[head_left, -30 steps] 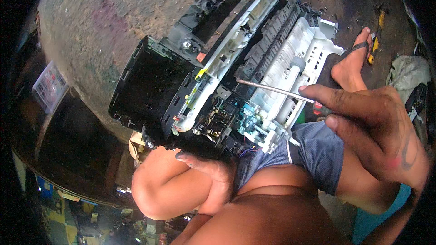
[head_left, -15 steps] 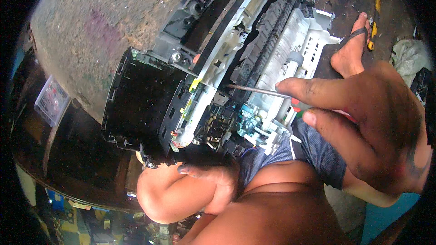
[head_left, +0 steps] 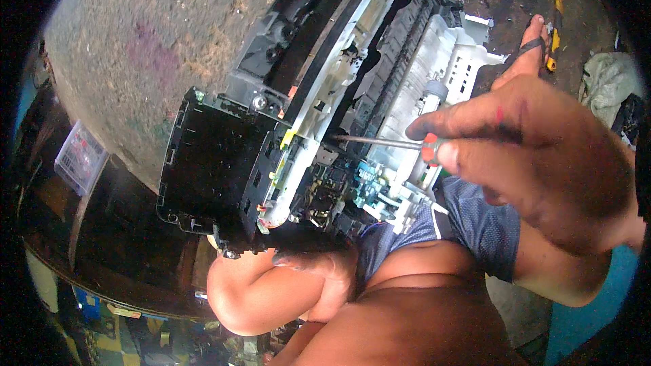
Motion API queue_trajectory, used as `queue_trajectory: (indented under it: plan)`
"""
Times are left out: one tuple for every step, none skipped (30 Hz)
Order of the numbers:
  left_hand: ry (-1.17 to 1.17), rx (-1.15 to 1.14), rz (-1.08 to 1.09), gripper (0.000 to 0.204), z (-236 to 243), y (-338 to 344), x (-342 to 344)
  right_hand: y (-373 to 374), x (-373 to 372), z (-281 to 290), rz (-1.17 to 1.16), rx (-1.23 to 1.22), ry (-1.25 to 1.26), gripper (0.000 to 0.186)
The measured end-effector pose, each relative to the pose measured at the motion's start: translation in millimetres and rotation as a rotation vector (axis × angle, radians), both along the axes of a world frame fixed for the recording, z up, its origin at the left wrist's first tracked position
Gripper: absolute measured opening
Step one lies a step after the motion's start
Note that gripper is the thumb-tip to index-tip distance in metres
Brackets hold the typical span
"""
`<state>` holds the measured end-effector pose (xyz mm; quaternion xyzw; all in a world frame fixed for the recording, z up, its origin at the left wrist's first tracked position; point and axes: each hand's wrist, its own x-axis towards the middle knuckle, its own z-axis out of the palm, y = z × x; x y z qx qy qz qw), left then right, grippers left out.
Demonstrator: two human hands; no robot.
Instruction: The person sits on the floor and uses a screwdriver to disassemble a disassembled electronic device, removing screws and separating internal components. They manipulate wires and small parts while working on the device's interior.
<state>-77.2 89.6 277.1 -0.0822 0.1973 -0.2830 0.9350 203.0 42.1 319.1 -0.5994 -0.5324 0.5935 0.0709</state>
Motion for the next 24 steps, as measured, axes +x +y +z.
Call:
queue_trajectory:
  plan:
    - [0.024,0.009,0.008,0.076,0.1,-0.4,2.2,-0.5,0.8,-0.5,0.010,0.008,0.001,0.024]
    - [0.056,0.021,0.024,0.077,-0.2,0.1,3.8,0.6,1.1,-2.0,0.032,0.022,-0.007,0.023]
    - [0.089,0.040,0.068,0.078,3.9,-1.7,0.0,7.1,-3.0,0.4,0.096,0.049,-0.025,0.023]
    - [0.138,0.069,0.126,0.079,8.7,-5.7,-3.9,14.1,-7.7,1.9,0.182,0.085,-0.059,0.023]
    - [0.216,0.116,0.205,0.080,15.6,-8.9,-8.3,19.5,-12.8,6.1,0.318,0.137,-0.106,0.022]
    - [0.327,0.197,0.307,0.081,27.0,-14.9,-12.8,21.8,-15.6,10.2,0.453,0.213,-0.165,0.022]
    - [0.454,0.293,0.429,0.082,36.8,-25.6,-15.4,24.5,-18.2,14.0,0.583,0.301,-0.222,0.022]
    - [0.622,0.429,0.535,0.083,34.1,-31.1,-9.3,16.8,-17.1,10.7,0.562,0.385,-0.311,0.023]
    - [0.794,0.595,0.657,0.084,33.8,-43.7,-4.6,11.1,-19.7,8.4,0.559,0.457,-0.356,0.023]
    - [0.977,0.776,0.767,0.085,30.6,-58.5,1.1,5.4,-22.6,7.0,0.559,0.542,-0.397,0.023]
    - [1.115,0.922,0.833,0.086,21.7,-70.7,5.0,1.0,-23.1,-1.6,0.554,0.595,-0.399,0.023]
    - [1.207,1.027,0.882,0.087,17.7,-83.3,7.1,2.5,-21.9,-0.6,0.524,0.588,-0.338,0.023]
    - [1.277,1.109,0.894,0.088,1.9,-92.1,9.3,4.3,-20.1,-7.4,0.486,0.573,-0.274,0.023]
    - [1.300,1.148,0.890,0.089,-6.2,-97.2,10.2,9.5,-19.2,-10.9,0.417,0.477,-0.147,0.023]
    - [1.309,1.167,0.872,0.090,-10.2,-100.0,10.7,9.5,-20.3,-12.0,0.302,0.455,-0.137,0.023]
    - [1.300,1.177,0.868,0.091,-14.0,-101.3,11.1,10.4,-19.7,-12.8,0.186,0.442,-0.129,0.024]
    - [1.282,1.186,0.870,0.092,-16.1,-100.7,11.9,6.5,-22.3,-15.7,0.023,0.518,-0.232,0.024]
    - [1.266,1.163,0.896,0.094,-17.6,-100.6,7.2,10.3,-22.3,-22.1,0.032,0.595,-0.239,0.024]
    - [1.224,1.144,0.922,0.095,-22.0,-105.0,0.4,9.6,-21.3,-24.8,0.032,0.676,-0.265,0.024]
    - [1.184,1.123,0.948,0.096,-24.3,-108.0,-5.3,7.4,-12.4,-29.9,0.193,0.767,-0.221,0.025]
    - [1.208,1.041,0.987,0.097,-25.1,-111.1,-7.7,14.1,-16.1,-19.6,0.363,0.689,-0.277,0.028]
    - [1.190,0.953,0.998,0.098,-27.3,-111.4,-4.1,13.2,-13.1,-4.3,0.516,0.592,-0.359,0.031]
    - [1.155,1.004,0.884,0.099,-26.9,-107.6,4.1,11.0,-10.1,10.0,0.664,0.491,-0.423,0.034]
    - [1.189,1.074,0.807,0.100,-22.8,-105.9,4.8,21.8,-23.0,16.2,0.553,0.403,-0.374,0.035]
